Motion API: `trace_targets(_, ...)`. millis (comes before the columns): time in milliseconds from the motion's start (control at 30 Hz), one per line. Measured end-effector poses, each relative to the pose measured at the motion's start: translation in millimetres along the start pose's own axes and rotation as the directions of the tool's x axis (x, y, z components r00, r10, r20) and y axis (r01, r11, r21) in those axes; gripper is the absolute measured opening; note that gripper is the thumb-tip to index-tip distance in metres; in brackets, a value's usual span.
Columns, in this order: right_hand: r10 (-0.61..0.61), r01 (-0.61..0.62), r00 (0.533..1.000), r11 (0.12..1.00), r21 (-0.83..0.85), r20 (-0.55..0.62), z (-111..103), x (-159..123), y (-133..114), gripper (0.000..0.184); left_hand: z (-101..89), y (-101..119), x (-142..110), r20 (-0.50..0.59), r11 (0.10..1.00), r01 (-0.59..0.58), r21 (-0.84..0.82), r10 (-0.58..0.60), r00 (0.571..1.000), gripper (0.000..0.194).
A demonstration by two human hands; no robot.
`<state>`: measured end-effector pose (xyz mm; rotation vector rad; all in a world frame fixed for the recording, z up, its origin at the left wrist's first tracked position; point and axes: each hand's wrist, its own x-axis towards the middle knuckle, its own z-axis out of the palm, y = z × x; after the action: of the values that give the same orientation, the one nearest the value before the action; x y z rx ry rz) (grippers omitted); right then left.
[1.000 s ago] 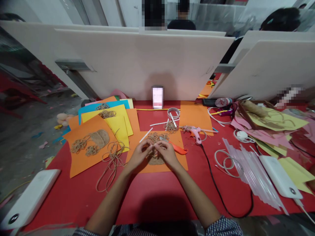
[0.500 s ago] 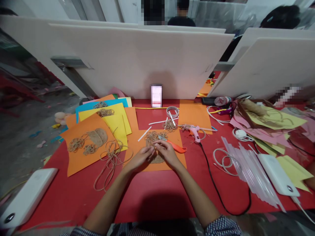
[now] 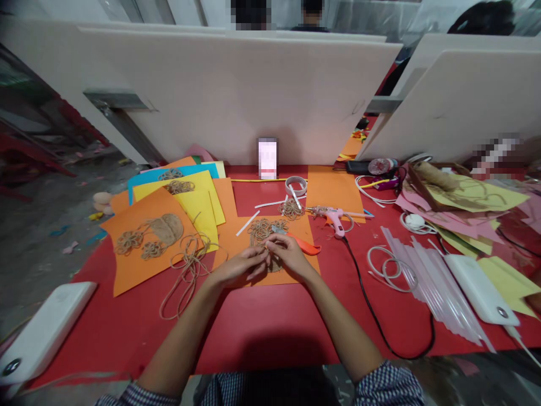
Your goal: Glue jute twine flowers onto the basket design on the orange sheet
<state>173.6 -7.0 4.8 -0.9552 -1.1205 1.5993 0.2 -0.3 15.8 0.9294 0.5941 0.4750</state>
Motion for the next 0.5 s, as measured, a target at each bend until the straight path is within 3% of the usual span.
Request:
trace_targets(167, -0.009, 0.009, 1.0, 1.0, 0.003, -0.02, 1.7, -1.5, -2.2, 0.028, -1.4, 3.2, -1.2, 0.015, 0.996, -0.083, 0.027, 0.083, 0.996, 0.023)
trace_targets(367, -0.055, 0.052, 0.992, 0.998, -0.032, -0.113, -2.0, 1.1, 2.0, 0.027, -0.7, 4.2, -1.0, 0.02, 0.994, -0.062, 0.091, 0.06, 0.998, 0.046)
trace_targets(500, -0.107, 0.09, 0.986, 0.987, -0.132, -0.126, -2.2, 2.2, 2.4, 0.025, 2.6, 1.4, 0.7, -0.014, 0.995, -0.076, 0.062, 0.077, 0.997, 0.045)
